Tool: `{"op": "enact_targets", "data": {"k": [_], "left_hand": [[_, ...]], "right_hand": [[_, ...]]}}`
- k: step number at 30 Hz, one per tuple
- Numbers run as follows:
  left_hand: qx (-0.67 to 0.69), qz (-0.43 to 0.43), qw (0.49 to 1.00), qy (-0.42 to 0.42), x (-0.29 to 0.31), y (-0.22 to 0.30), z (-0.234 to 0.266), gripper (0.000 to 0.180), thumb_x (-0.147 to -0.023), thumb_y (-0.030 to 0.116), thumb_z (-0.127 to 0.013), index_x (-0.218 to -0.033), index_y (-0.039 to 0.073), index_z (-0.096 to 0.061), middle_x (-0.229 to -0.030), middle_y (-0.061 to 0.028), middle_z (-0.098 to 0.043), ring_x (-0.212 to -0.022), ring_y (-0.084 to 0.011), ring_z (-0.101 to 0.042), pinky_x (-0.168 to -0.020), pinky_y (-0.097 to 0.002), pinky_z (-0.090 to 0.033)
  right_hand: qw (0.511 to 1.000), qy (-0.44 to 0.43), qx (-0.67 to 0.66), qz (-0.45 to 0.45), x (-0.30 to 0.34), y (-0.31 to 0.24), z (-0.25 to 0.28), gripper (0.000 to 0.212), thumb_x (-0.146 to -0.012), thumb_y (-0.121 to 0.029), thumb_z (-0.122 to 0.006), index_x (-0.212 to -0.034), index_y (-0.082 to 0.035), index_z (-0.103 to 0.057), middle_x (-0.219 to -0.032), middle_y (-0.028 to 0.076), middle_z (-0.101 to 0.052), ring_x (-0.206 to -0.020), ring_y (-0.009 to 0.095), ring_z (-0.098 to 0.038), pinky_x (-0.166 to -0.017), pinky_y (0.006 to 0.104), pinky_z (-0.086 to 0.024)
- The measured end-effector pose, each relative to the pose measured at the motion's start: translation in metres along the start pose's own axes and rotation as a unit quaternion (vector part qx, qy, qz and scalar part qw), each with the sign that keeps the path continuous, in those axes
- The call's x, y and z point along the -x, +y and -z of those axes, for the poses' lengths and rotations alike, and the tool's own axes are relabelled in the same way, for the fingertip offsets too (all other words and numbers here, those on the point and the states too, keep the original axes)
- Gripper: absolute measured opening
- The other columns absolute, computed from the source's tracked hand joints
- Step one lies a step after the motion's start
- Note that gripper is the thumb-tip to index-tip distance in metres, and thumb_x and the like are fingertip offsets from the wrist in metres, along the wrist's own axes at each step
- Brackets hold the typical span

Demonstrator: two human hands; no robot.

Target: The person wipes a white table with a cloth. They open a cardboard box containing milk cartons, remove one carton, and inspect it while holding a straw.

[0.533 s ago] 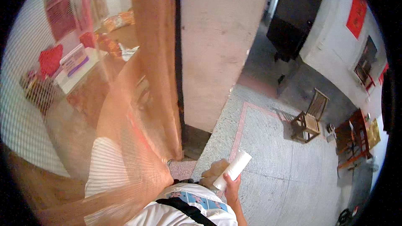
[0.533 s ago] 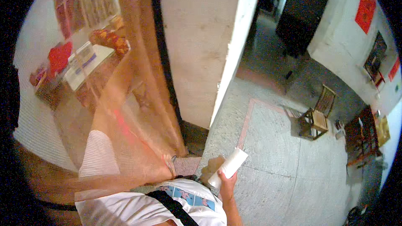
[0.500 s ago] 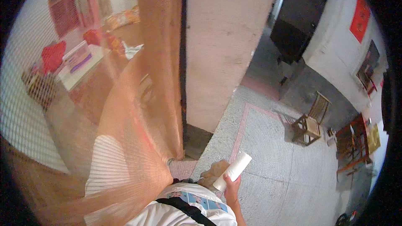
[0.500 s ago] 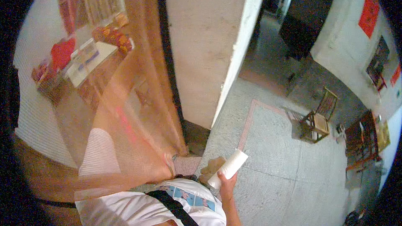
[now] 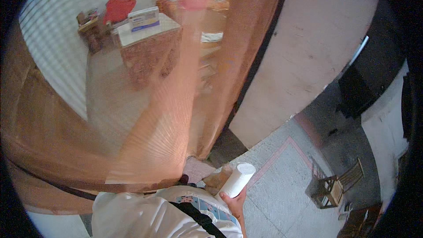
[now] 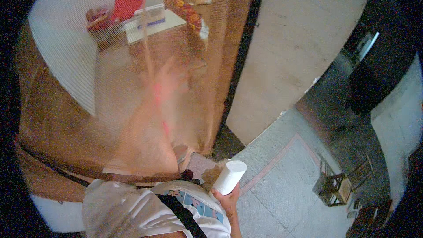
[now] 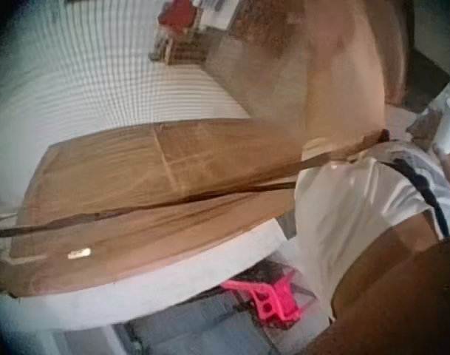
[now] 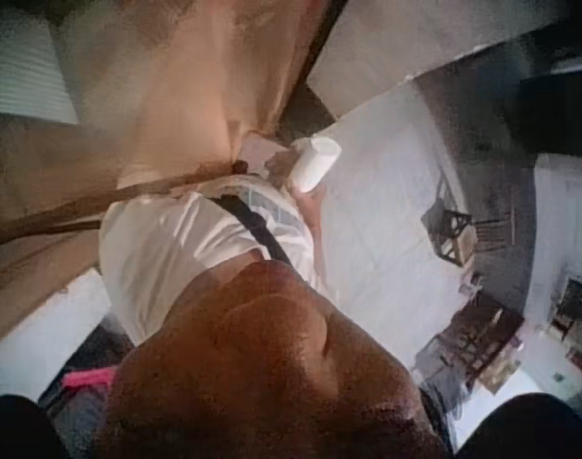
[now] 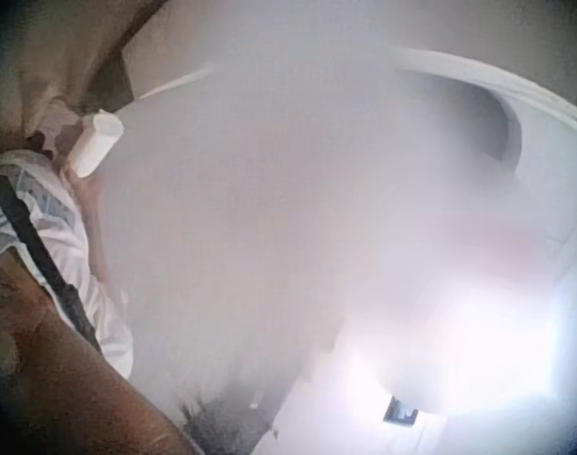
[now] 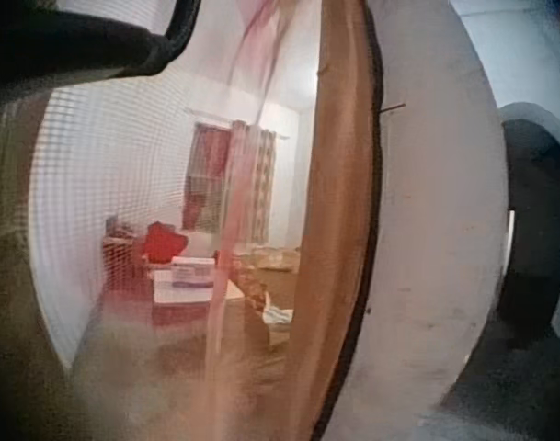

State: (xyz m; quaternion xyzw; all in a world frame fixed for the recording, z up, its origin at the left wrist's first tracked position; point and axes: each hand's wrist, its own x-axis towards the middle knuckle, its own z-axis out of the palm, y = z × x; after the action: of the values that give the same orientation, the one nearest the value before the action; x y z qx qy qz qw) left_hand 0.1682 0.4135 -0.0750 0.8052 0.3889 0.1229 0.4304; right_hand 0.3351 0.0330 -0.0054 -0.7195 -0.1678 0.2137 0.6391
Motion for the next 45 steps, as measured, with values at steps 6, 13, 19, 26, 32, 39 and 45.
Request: {"op": "enact_targets", "data": {"k": [6,13,19,26,32,39,45], "left_hand": [[-0.008,0.255,0.962,-0.102,0.175,-0.09,-0.027,0.024,-0.083,0.012,-0.054,-0.105,0.0,-0.057,-0.102,-0.0057,-0.06,-0.086,-0.0187,-0.058,-0.071,-0.0302,-0.046],[-0.035,0.281,0.953,-0.11,0.226,-0.06,-0.014,0.019,-0.084,0.007,-0.053,-0.101,0.0,-0.059,-0.096,-0.0049,-0.063,-0.081,-0.0179,-0.061,-0.066,-0.0294,-0.049],[-0.16,0.152,0.975,0.017,0.161,0.071,0.101,0.016,-0.084,0.003,-0.053,-0.097,0.0,-0.061,-0.092,-0.0041,-0.066,-0.076,-0.0171,-0.064,-0.063,-0.0288,-0.051],[0.23,-0.239,0.932,0.144,0.015,0.202,0.153,0.013,-0.081,-0.005,-0.053,-0.089,-0.003,-0.063,-0.08,-0.0071,-0.067,-0.065,-0.0158,-0.065,-0.06,-0.0295,-0.054],[0.155,-0.286,0.945,-0.036,-0.025,0.187,0.196,0.032,-0.08,0.007,-0.066,-0.111,-0.001,-0.059,-0.107,-0.0098,-0.062,-0.089,-0.0187,-0.063,-0.078,-0.0315,-0.052],[0.031,-0.214,0.974,-0.063,0.003,0.124,0.302,0.058,-0.076,0.01,-0.072,-0.13,0.009,-0.05,-0.123,-0.01,-0.056,-0.092,-0.0163,-0.063,-0.077,-0.0282,-0.053],[0.016,-0.194,0.97,-0.145,0.03,0.08,0.387,0.063,-0.074,0.019,-0.077,-0.129,0.004,-0.05,-0.115,-0.0105,-0.061,-0.096,-0.0186,-0.063,-0.084,-0.0327,-0.051]], "right_hand": [[0.988,-0.155,0.002,0.02,-0.031,-0.012,-0.007,0.089,-0.055,-0.024,-0.085,-0.127,-0.001,-0.037,-0.109,0.01,-0.056,-0.097,0.021,-0.056,-0.085,0.0351,-0.046],[0.925,-0.38,-0.001,-0.012,-0.058,-0.049,-0.051,0.09,-0.052,-0.024,-0.088,-0.126,-0.003,-0.042,-0.113,0.012,-0.057,-0.103,0.021,-0.056,-0.089,0.0354,-0.045],[0.812,-0.552,0.005,0.187,-0.064,-0.067,-0.102,0.098,-0.053,-0.024,-0.089,-0.133,-0.001,-0.038,-0.127,0.012,-0.05,-0.119,0.024,-0.047,-0.102,0.0372,-0.035],[0.708,-0.677,0.072,0.19,-0.072,-0.087,-0.207,0.093,-0.056,-0.021,-0.086,-0.135,-0.006,-0.039,-0.131,0.014,-0.045,-0.123,0.026,-0.042,-0.105,0.0362,-0.032],[0.851,-0.522,0.045,0.028,-0.142,-0.125,-0.289,0.096,-0.06,-0.024,-0.084,-0.137,0.0,-0.032,-0.133,0.015,-0.043,-0.125,0.025,-0.039,-0.106,0.0363,-0.03],[0.969,-0.227,-0.059,0.077,-0.307,-0.128,-0.261,0.079,-0.071,-0.015,-0.076,-0.135,-0.001,-0.032,-0.123,0.013,-0.049,-0.113,0.025,-0.048,-0.097,0.037,-0.039],[0.979,-0.131,-0.108,0.11,-0.368,-0.155,-0.251,0.067,-0.078,-0.018,-0.072,-0.132,-0.002,-0.035,-0.112,0.009,-0.053,-0.099,0.022,-0.056,-0.084,0.0347,-0.048]]}}
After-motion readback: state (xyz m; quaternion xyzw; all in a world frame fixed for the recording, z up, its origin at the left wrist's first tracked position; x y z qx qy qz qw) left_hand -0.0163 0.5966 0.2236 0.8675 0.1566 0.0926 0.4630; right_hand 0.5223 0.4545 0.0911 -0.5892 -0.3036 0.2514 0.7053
